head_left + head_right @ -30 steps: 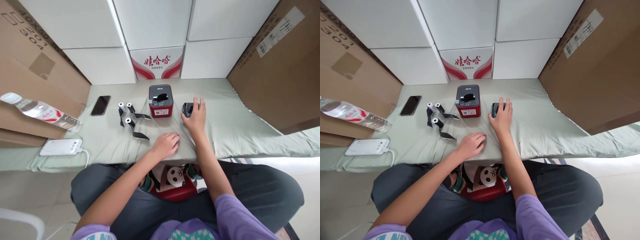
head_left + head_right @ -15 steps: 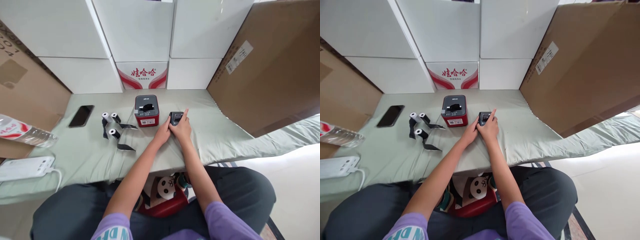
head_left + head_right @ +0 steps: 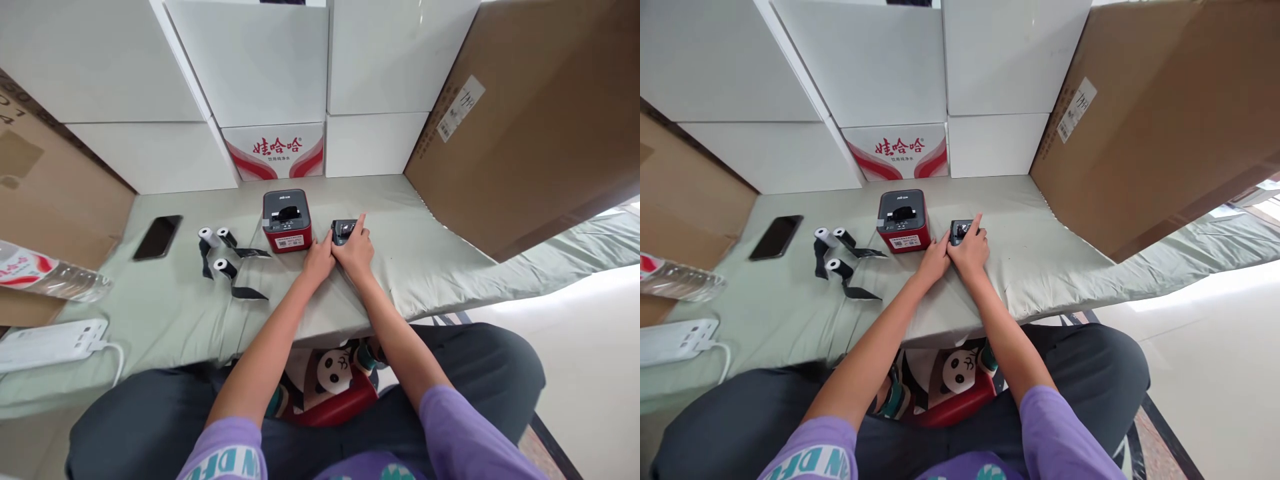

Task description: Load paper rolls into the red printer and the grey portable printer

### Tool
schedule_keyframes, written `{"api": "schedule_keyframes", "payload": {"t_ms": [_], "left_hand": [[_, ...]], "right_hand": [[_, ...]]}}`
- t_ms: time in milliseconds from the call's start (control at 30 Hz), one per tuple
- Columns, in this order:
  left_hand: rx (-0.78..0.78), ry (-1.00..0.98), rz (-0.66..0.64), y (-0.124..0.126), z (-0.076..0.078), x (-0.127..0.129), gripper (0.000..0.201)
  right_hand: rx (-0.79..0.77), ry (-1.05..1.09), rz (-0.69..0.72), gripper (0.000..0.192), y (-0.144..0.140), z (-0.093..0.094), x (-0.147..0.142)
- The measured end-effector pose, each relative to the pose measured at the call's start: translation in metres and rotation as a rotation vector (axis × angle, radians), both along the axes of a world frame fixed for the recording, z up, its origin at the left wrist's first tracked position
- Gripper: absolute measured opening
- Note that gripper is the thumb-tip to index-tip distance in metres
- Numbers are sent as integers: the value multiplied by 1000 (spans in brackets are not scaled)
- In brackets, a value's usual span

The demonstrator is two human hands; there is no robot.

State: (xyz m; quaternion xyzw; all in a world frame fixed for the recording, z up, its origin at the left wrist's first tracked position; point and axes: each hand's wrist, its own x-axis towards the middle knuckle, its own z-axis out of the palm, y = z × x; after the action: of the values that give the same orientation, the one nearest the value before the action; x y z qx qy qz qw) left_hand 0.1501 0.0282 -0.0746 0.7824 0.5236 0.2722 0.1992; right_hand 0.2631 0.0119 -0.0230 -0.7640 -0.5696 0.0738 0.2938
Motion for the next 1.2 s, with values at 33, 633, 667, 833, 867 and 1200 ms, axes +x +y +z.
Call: {"api": "schedule_keyframes", "payload": {"t_ms": [33,633,667,833,867,1200], "left_hand": [[0,6,0,-1,1,1,81],[10,-309,5,-7,7,-7,76],[26,-315,7,-8,9,-7,74],[39,-361,34,-12,14,-9,66],[26,-387,28,-11,14,-8,66],[-252,-688,-164,14,14,3,103]], "right_hand": [[1,5,-4,101,0,0,0],[108,474,17,108,6,-11,18],[129,529,22,104,8,-13,20],[212,695,48,89,12,-18,23],[214,709,52,85,12,-17,23],[269,925,-49,49,16,-13,25]]}}
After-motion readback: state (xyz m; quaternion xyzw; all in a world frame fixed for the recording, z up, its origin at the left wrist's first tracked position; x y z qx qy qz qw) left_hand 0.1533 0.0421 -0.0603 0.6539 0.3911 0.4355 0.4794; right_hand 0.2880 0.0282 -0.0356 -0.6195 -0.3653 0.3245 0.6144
